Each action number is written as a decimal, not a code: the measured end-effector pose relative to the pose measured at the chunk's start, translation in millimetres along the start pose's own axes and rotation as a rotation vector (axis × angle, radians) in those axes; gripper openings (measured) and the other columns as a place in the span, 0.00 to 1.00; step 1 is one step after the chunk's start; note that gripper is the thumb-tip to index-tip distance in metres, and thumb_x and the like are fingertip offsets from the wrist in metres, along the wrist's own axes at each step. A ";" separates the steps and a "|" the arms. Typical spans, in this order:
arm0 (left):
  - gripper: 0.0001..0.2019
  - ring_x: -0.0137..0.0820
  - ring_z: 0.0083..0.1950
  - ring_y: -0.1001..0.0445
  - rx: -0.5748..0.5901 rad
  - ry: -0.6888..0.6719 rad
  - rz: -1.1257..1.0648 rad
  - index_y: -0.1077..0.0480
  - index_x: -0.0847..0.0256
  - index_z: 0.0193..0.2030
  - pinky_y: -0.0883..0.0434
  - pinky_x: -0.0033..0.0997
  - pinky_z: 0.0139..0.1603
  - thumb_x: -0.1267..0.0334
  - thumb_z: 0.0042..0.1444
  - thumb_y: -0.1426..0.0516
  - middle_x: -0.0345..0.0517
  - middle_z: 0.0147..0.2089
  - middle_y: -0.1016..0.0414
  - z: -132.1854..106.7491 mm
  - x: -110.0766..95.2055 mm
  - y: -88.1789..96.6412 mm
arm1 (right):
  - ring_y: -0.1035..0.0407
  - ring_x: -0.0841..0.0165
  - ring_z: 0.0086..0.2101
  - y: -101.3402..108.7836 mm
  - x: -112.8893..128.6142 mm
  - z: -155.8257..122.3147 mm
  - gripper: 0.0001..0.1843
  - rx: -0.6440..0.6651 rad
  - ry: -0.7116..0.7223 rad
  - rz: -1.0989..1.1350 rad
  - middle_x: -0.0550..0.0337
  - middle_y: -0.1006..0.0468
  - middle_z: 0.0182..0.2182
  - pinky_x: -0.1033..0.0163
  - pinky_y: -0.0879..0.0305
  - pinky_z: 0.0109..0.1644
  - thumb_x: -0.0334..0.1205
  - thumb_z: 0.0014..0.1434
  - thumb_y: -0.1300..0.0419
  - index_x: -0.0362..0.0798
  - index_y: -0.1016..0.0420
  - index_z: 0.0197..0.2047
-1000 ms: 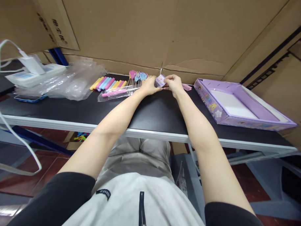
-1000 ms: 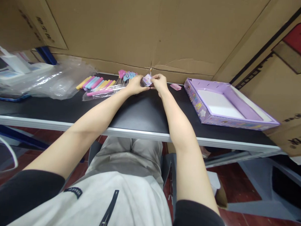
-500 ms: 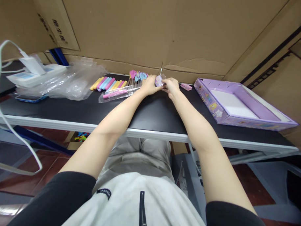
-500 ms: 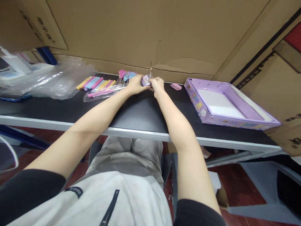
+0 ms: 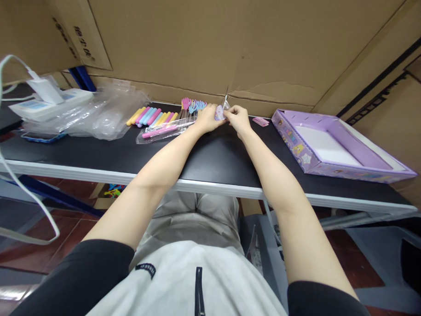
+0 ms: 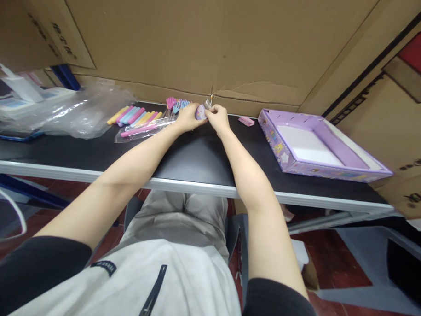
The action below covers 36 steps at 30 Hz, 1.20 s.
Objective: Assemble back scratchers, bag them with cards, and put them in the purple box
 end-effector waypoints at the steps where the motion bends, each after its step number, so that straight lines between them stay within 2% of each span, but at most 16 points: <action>1: 0.24 0.54 0.72 0.28 -0.001 -0.004 0.003 0.28 0.67 0.66 0.31 0.48 0.70 0.56 0.68 0.36 0.66 0.69 0.25 0.2 0.0 -0.1 | 0.30 0.68 0.35 -0.7 -0.6 1.0 0.14 0.008 0.015 0.003 0.66 0.32 0.27 0.61 0.26 0.49 0.33 0.58 0.33 0.50 0.35 0.27; 7: 0.23 0.54 0.70 0.26 -0.018 0.002 0.011 0.27 0.65 0.64 0.31 0.47 0.68 0.56 0.67 0.36 0.66 0.67 0.24 1.9 3.7 -1.3 | 0.30 0.67 0.35 -6.0 4.3 1.1 0.12 0.057 0.075 -0.004 0.66 0.30 0.27 0.58 0.25 0.49 0.34 0.56 0.33 0.51 0.33 0.28; 14: 0.24 0.54 0.71 0.27 -0.018 0.008 -0.019 0.27 0.63 0.65 0.32 0.48 0.69 0.54 0.67 0.36 0.64 0.67 0.23 0.8 3.0 0.0 | 0.27 0.65 0.40 -1.5 12.3 1.8 0.11 0.035 0.125 -0.072 0.64 0.26 0.29 0.53 0.27 0.60 0.30 0.53 0.33 0.50 0.31 0.27; 19: 0.26 0.54 0.74 0.30 -0.029 -0.006 -0.029 0.28 0.60 0.69 0.34 0.53 0.72 0.55 0.67 0.37 0.62 0.71 0.26 -2.3 -3.2 4.2 | 0.26 0.65 0.39 2.0 12.7 -3.2 0.08 -0.019 0.036 0.022 0.64 0.24 0.31 0.53 0.25 0.59 0.29 0.52 0.34 0.50 0.28 0.31; 25: 0.36 0.57 0.76 0.33 -0.028 0.019 -0.028 0.33 0.57 0.74 0.37 0.56 0.75 0.50 0.62 0.33 0.61 0.75 0.29 -0.1 0.5 2.2 | 0.24 0.65 0.36 8.2 6.9 -8.2 0.10 -0.075 -0.114 0.114 0.65 0.27 0.28 0.54 0.22 0.55 0.26 0.50 0.39 0.49 0.27 0.34; 29: 0.34 0.57 0.75 0.31 0.006 0.017 -0.005 0.30 0.59 0.72 0.36 0.56 0.74 0.50 0.62 0.33 0.62 0.73 0.26 -0.2 1.2 0.2 | 0.24 0.66 0.35 8.6 7.6 -8.1 0.09 -0.073 -0.124 0.134 0.65 0.26 0.28 0.54 0.21 0.54 0.25 0.50 0.39 0.49 0.27 0.33; 36: 0.31 0.56 0.74 0.30 -0.001 0.003 -0.008 0.29 0.61 0.70 0.34 0.51 0.73 0.49 0.64 0.34 0.63 0.72 0.26 -3.1 0.9 3.8 | 0.23 0.66 0.38 6.1 9.3 -10.2 0.07 -0.046 -0.132 0.109 0.62 0.21 0.31 0.54 0.22 0.56 0.26 0.53 0.39 0.48 0.25 0.34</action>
Point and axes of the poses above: each hand's wrist, its own z-axis towards the middle knuckle, its own y-axis out of the back of the hand, x = y × z, the point moved 10 cm from there along z, towards the middle knuckle
